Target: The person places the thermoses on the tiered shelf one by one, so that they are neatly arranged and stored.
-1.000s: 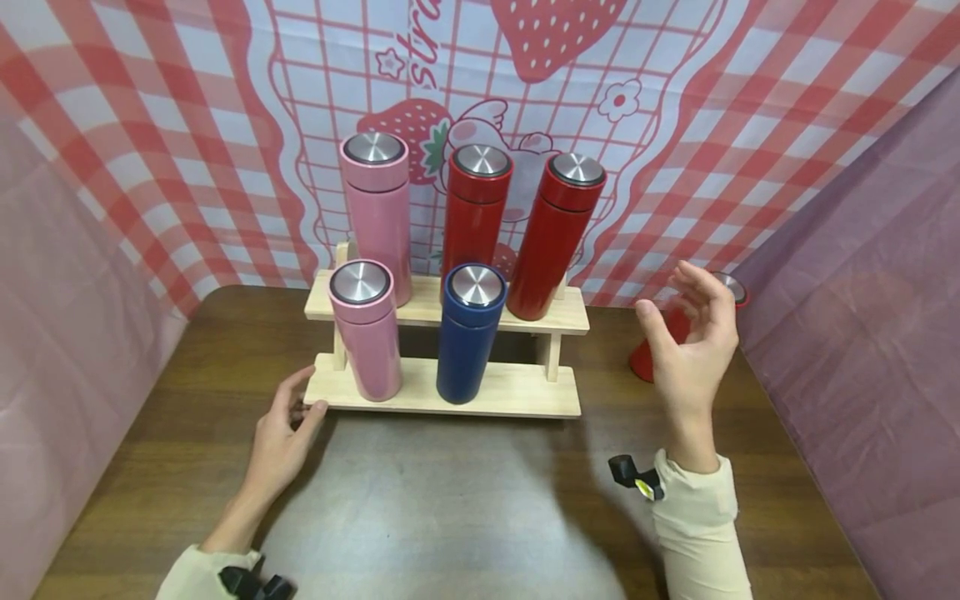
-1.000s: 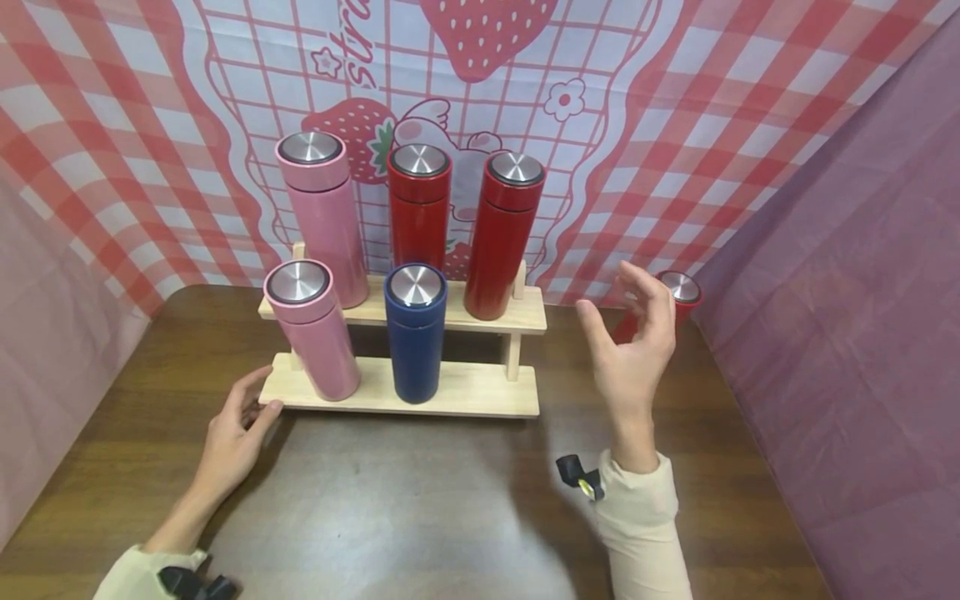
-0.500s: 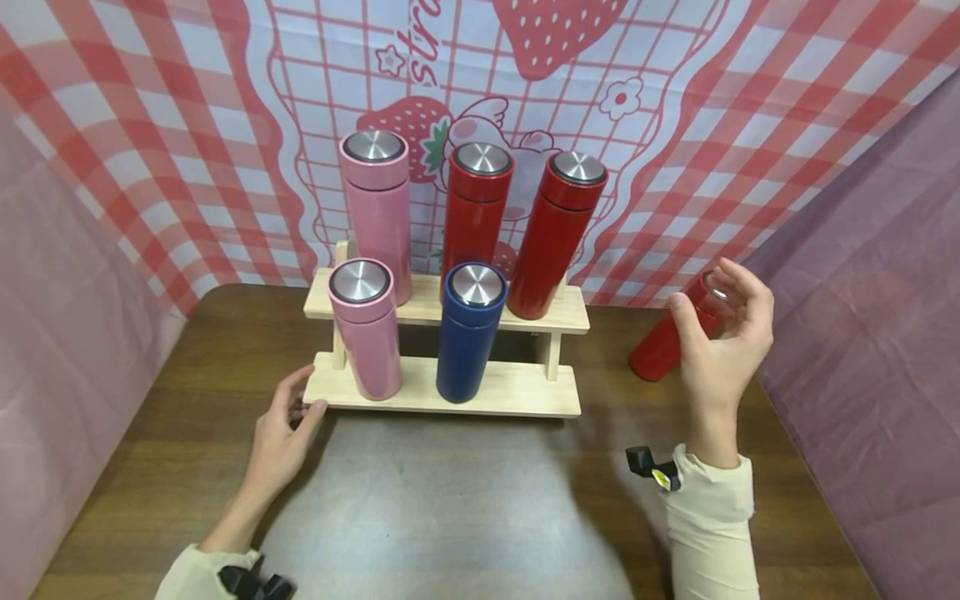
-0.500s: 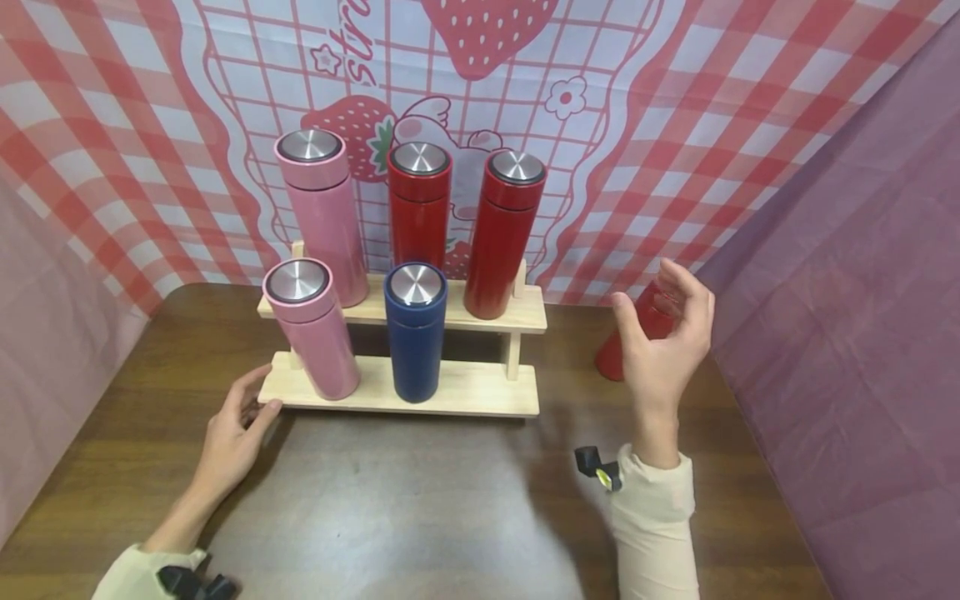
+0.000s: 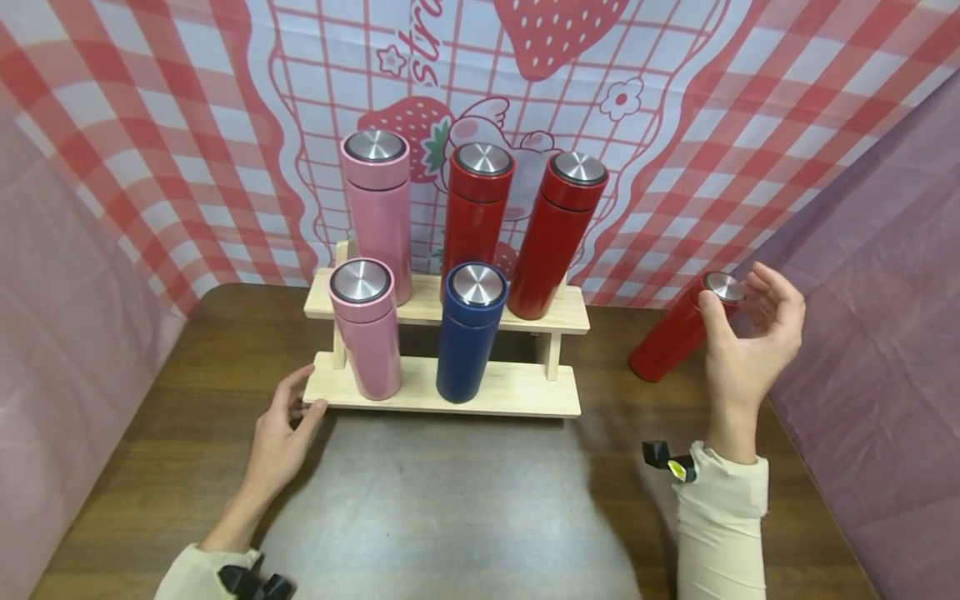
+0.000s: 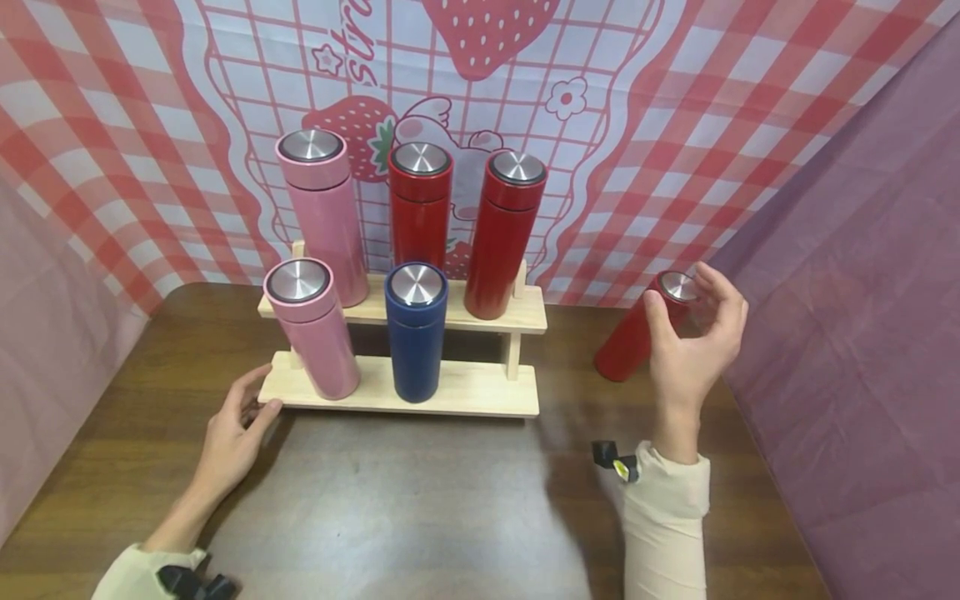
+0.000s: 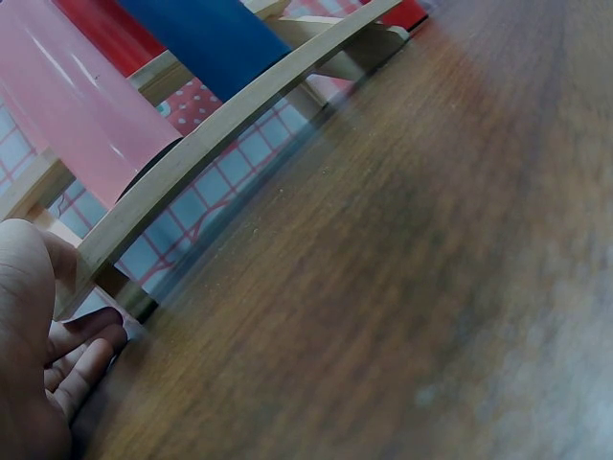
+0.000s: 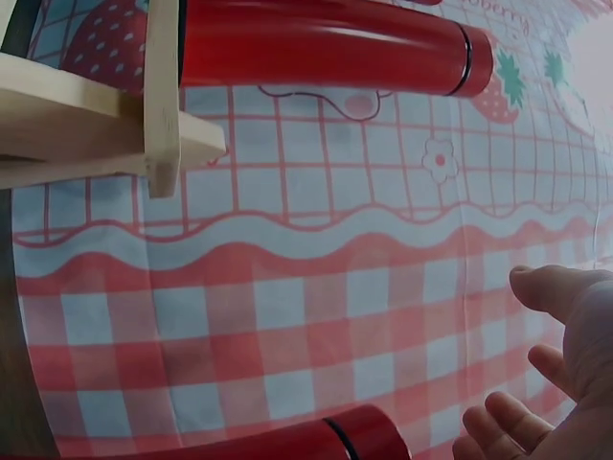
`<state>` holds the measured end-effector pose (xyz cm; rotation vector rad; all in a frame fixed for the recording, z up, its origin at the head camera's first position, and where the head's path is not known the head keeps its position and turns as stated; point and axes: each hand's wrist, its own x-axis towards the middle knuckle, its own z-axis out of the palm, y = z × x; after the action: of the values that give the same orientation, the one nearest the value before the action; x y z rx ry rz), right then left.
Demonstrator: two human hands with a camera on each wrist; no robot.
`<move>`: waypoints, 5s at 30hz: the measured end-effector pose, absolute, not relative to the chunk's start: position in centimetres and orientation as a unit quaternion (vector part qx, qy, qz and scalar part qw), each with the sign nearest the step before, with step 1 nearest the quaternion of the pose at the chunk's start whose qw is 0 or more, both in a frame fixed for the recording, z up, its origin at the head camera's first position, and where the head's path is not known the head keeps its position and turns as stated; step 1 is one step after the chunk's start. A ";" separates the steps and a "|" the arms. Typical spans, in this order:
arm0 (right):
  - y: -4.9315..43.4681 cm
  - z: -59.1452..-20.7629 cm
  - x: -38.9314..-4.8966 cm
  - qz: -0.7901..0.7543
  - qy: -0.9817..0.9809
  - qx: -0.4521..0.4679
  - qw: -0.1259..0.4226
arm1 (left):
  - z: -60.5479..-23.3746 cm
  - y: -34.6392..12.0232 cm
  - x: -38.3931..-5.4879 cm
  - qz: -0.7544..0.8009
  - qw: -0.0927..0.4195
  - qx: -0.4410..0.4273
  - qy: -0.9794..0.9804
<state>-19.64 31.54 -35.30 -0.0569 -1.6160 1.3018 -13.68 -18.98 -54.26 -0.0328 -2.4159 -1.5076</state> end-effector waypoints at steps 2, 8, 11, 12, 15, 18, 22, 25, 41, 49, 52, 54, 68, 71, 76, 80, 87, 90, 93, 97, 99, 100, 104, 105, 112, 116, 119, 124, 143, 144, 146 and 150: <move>31.9 -35.4 -19.8 0.538 -0.671 -0.028 0.509 | -54.2 -19.0 -13.7 -0.523 0.146 -0.011 -0.840; 33.7 -36.4 -20.6 0.516 -0.683 -0.037 0.515 | -54.2 -19.0 -13.7 -0.520 0.146 -0.011 -0.842; 34.6 -36.9 -20.9 0.507 -0.689 -0.041 0.517 | -54.2 -19.0 -13.7 -0.521 0.145 -0.010 -0.841; 34.6 -37.0 -20.9 0.504 -0.690 -0.044 0.518 | -54.3 -19.0 -13.7 -0.521 0.145 -0.010 -0.841; 34.0 -36.5 -20.5 0.500 -0.693 -0.060 0.516 | -54.3 -19.0 -13.7 -0.521 0.144 -0.010 -0.841; 32.8 -35.8 -19.9 0.504 -0.692 -0.080 0.511 | -54.3 -19.0 -13.6 -0.521 0.144 -0.011 -0.842; 32.5 -35.5 -19.7 0.504 -0.693 -0.092 0.507 | -54.3 -19.0 -13.6 -0.522 0.146 -0.012 -0.840; 32.7 -35.7 -19.8 0.501 -0.697 -0.094 0.505 | -54.2 -19.0 -13.6 -0.524 0.147 -0.013 -0.839; 36.3 -39.7 -22.5 0.473 -0.725 -0.119 0.486 | -54.4 -18.9 -13.7 -0.524 0.154 -0.011 -0.837; 37.7 -41.4 -23.6 0.462 -0.740 -0.125 0.472 | -54.3 -19.0 -13.7 -0.520 0.149 -0.015 -0.841; 37.6 -41.6 -23.8 0.462 -0.740 -0.134 0.470 | -54.6 -19.1 -13.8 -0.525 0.159 -0.020 -0.836; 37.5 -41.7 -23.9 0.463 -0.740 -0.139 0.468 | -55.1 -19.3 -13.9 -0.526 0.167 -0.025 -0.833; 36.4 -42.0 -24.1 0.526 -0.703 -0.102 0.468 | -54.1 -18.9 -13.6 -0.520 0.144 -0.007 -0.842; 35.8 -41.6 -23.8 0.542 -0.695 -0.090 0.465 | -54.1 -18.9 -13.6 -0.521 0.143 -0.006 -0.842; 34.7 -40.7 -22.9 0.551 -0.691 -0.073 0.463 | -54.2 -19.0 -13.6 -0.518 0.144 -0.006 -0.843; 34.5 -40.4 -22.6 0.550 -0.692 -0.068 0.463 | -54.1 -19.0 -13.6 -0.518 0.141 -0.003 -0.844; 34.5 -40.4 -22.6 0.550 -0.693 -0.066 0.461 | -54.1 -19.0 -13.7 -0.519 0.138 -0.003 -0.844; 35.0 -40.8 -22.9 0.545 -0.695 -0.070 0.463 | -54.2 -19.0 -13.7 -0.518 0.137 -0.003 -0.844; 35.8 -41.6 -23.7 0.539 -0.698 -0.082 0.464 | -54.2 -19.0 -13.7 -0.518 0.137 -0.003 -0.844; 36.8 -42.4 -24.3 0.538 -0.698 -0.093 0.464 | -54.1 -19.0 -13.7 -0.520 0.137 -0.004 -0.843; 36.8 -42.4 -24.3 0.537 -0.698 -0.096 0.464 | -54.1 -19.0 -13.7 -0.521 0.138 -0.004 -0.842; 36.7 -42.2 -24.2 0.535 -0.699 -0.097 0.465 | -54.1 -19.0 -13.6 -0.521 0.138 -0.005 -0.842; 35.3 -40.9 -23.1 0.531 -0.702 -0.094 0.466 | -54.1 -19.0 -13.7 -0.522 0.140 -0.007 -0.841; 34.9 -40.5 -22.8 0.530 -0.702 -0.092 0.466 | -54.1 -19.0 -13.7 -0.522 0.141 -0.007 -0.841; 34.5 -39.7 -22.3 0.529 -0.698 -0.079 0.477 | -54.2 -18.9 -13.7 -0.521 0.144 -0.008 -0.842; 35.6 -40.3 -23.0 0.522 -0.698 -0.071 0.485 | -54.2 -18.9 -13.7 -0.520 0.144 -0.007 -0.842; 36.0 -40.3 -23.1 0.526 -0.695 -0.053 0.488 | -54.3 -18.9 -13.7 -0.521 0.143 -0.007 -0.841; 35.3 -39.4 -22.5 0.559 -0.669 -0.003 0.489 | -54.2 -19.0 -13.7 -0.522 0.140 -0.005 -0.841; 31.4 -35.5 -19.4 0.641 -0.598 0.082 0.474 | -54.2 -19.0 -13.8 -0.528 0.139 -0.008 -0.838; 31.4 -35.5 -19.4 0.639 -0.601 0.085 0.473 | -54.2 -19.0 -13.8 -0.529 0.139 -0.008 -0.837; 31.3 -35.5 -19.4 0.634 -0.606 0.091 0.472 | -54.2 -19.0 -13.8 -0.529 0.137 -0.008 -0.838; 30.9 -35.4 -19.1 0.633 -0.606 0.104 0.470 | -54.3 -19.0 -13.8 -0.530 0.139 -0.009 -0.837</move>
<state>-19.07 30.91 -35.41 0.2553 -1.4864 1.5518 -13.77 -18.96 -54.26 -0.0248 -2.4196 -1.5311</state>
